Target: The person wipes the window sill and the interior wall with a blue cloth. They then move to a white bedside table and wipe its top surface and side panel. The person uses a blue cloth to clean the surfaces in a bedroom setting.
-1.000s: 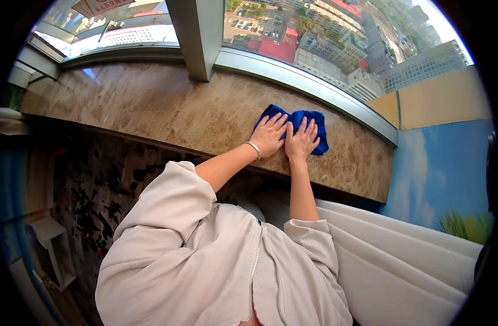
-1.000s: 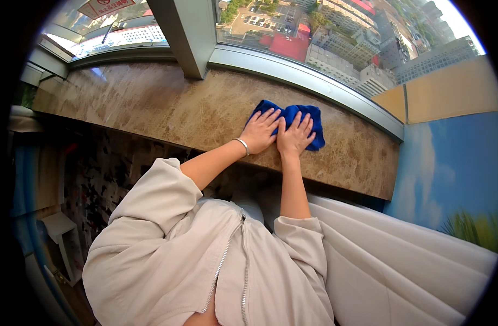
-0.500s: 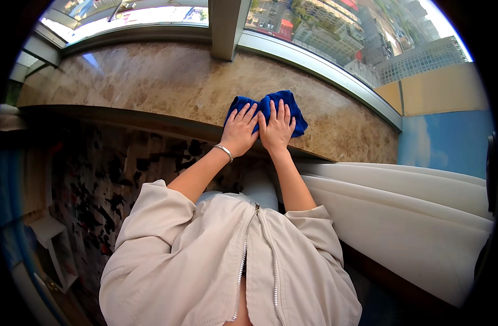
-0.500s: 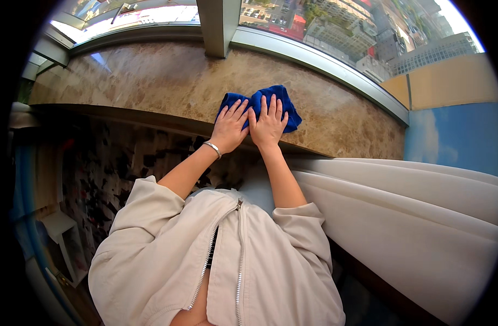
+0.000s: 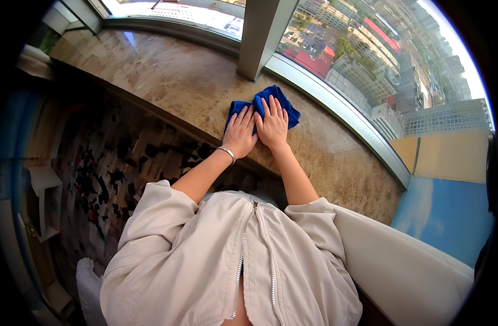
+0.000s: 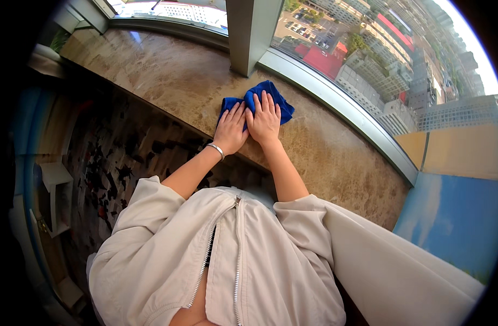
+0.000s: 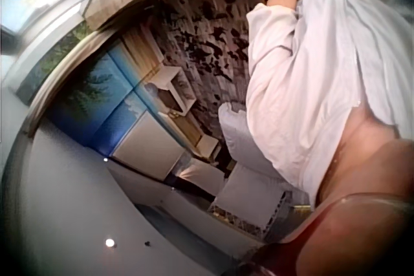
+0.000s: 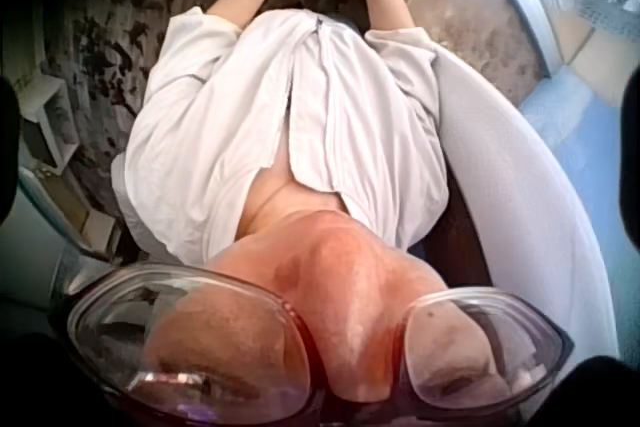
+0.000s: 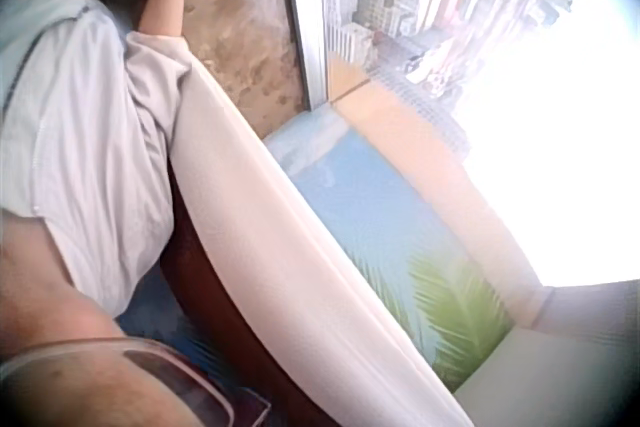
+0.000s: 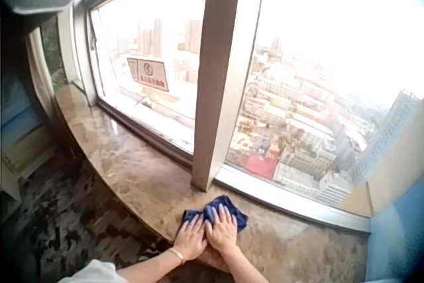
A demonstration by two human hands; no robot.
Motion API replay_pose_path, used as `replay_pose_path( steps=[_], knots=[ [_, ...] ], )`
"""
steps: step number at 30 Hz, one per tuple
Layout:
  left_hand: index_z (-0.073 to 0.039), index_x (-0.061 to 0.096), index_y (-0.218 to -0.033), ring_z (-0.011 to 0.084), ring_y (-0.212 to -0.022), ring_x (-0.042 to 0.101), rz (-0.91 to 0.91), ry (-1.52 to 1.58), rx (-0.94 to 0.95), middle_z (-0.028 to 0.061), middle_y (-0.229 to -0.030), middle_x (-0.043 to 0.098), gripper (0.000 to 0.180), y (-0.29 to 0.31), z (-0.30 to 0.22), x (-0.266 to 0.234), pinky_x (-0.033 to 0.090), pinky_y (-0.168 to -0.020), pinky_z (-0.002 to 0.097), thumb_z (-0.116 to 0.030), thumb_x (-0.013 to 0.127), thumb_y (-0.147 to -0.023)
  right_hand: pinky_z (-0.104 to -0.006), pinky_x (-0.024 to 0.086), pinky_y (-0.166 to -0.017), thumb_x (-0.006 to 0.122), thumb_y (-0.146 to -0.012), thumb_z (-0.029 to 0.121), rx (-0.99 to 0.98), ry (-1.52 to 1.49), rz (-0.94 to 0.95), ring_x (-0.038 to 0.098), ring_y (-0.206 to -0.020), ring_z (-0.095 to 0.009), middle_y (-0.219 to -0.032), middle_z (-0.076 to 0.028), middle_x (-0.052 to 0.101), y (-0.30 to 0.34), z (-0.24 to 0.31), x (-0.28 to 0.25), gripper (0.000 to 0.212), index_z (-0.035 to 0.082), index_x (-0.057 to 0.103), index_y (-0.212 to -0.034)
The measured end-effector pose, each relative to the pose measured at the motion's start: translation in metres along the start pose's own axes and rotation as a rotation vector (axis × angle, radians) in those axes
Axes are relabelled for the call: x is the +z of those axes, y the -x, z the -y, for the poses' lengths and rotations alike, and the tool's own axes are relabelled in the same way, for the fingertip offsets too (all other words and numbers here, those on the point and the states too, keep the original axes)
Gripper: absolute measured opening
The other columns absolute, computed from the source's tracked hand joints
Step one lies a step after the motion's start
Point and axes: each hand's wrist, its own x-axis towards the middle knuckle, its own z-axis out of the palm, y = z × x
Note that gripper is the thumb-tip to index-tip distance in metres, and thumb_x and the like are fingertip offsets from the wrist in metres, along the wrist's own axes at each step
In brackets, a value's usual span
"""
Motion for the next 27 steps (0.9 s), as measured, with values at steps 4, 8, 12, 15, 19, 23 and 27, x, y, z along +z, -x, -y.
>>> replay_pose_path(
  steps=[4, 8, 12, 15, 19, 23, 27],
  knots=[
    [-0.002, 0.039, -0.134, 0.0255, -0.135, 0.026, -0.046, -0.001, -0.066, 0.0130, -0.145, 0.030, 0.057, -0.022, 0.005, 0.004, 0.022, -0.108, 0.0433, -0.033, 0.048, -0.087, -0.0423, 0.021, -0.108, 0.039, -0.090, 0.042, -0.047, -0.010, 0.033, 0.028, -0.134, -0.024, -0.146, -0.009, 0.031, -0.031, -0.010, 0.007, 0.055, 0.013, 0.041, -0.136],
    [-0.002, 0.038, -0.135, 0.0255, -0.135, 0.026, -0.076, -0.008, -0.159, 0.0130, -0.145, 0.030, 0.058, -0.025, -0.001, 0.007, 0.021, -0.109, 0.0432, -0.034, 0.047, -0.087, -0.0440, 0.020, -0.108, 0.041, -0.088, 0.042, -0.071, -0.061, 0.019, 0.029, -0.133, -0.026, -0.143, -0.011, 0.035, -0.039, -0.012, 0.011, 0.056, 0.010, 0.043, -0.134],
    [-0.002, 0.038, -0.134, 0.0265, -0.135, 0.026, -0.106, -0.020, -0.268, 0.0135, -0.144, 0.031, 0.059, -0.007, -0.010, 0.003, 0.021, -0.109, 0.0431, -0.034, 0.049, -0.087, -0.0442, 0.019, -0.108, 0.043, -0.088, 0.040, -0.204, -0.128, 0.085, 0.029, -0.134, -0.024, -0.143, -0.009, 0.036, -0.034, -0.004, 0.009, 0.054, 0.010, 0.045, -0.133],
    [-0.001, 0.036, -0.135, 0.0269, -0.135, 0.025, -0.132, -0.006, -0.361, 0.0145, -0.144, 0.030, 0.061, 0.008, -0.015, 0.002, 0.021, -0.109, 0.0434, -0.034, 0.050, -0.085, -0.0422, 0.019, -0.109, 0.043, -0.088, 0.037, -0.275, -0.161, 0.148, 0.028, -0.134, -0.024, -0.143, -0.008, 0.035, -0.033, 0.012, 0.011, 0.053, 0.012, 0.043, -0.134],
    [-0.001, 0.032, -0.137, 0.0278, -0.136, 0.022, -0.143, -0.006, -0.498, 0.0155, -0.144, 0.030, 0.062, 0.021, -0.015, -0.002, 0.019, -0.109, 0.0436, -0.033, 0.049, -0.086, -0.0402, 0.020, -0.109, 0.047, -0.085, 0.030, -0.405, -0.259, 0.216, 0.030, -0.133, -0.024, -0.142, -0.008, 0.037, -0.041, 0.035, 0.012, 0.050, 0.011, 0.045, -0.132],
    [-0.001, 0.031, -0.137, 0.0276, -0.136, 0.022, -0.146, -0.032, -0.502, 0.0152, -0.144, 0.029, 0.062, 0.021, -0.004, -0.004, 0.019, -0.109, 0.0439, -0.034, 0.048, -0.087, -0.0402, 0.021, -0.109, 0.046, -0.085, 0.029, -0.440, -0.273, 0.217, 0.031, -0.133, -0.025, -0.142, -0.010, 0.037, -0.049, 0.044, 0.019, 0.050, 0.010, 0.045, -0.131],
    [-0.002, 0.031, -0.138, 0.0273, -0.136, 0.024, -0.136, -0.052, -0.476, 0.0146, -0.144, 0.030, 0.061, 0.014, 0.015, -0.007, 0.020, -0.109, 0.0441, -0.034, 0.047, -0.087, -0.0428, 0.022, -0.108, 0.045, -0.085, 0.030, -0.398, -0.280, 0.184, 0.030, -0.132, -0.028, -0.141, -0.014, 0.036, -0.060, 0.054, 0.029, 0.053, 0.005, 0.045, -0.131]
  ],
)
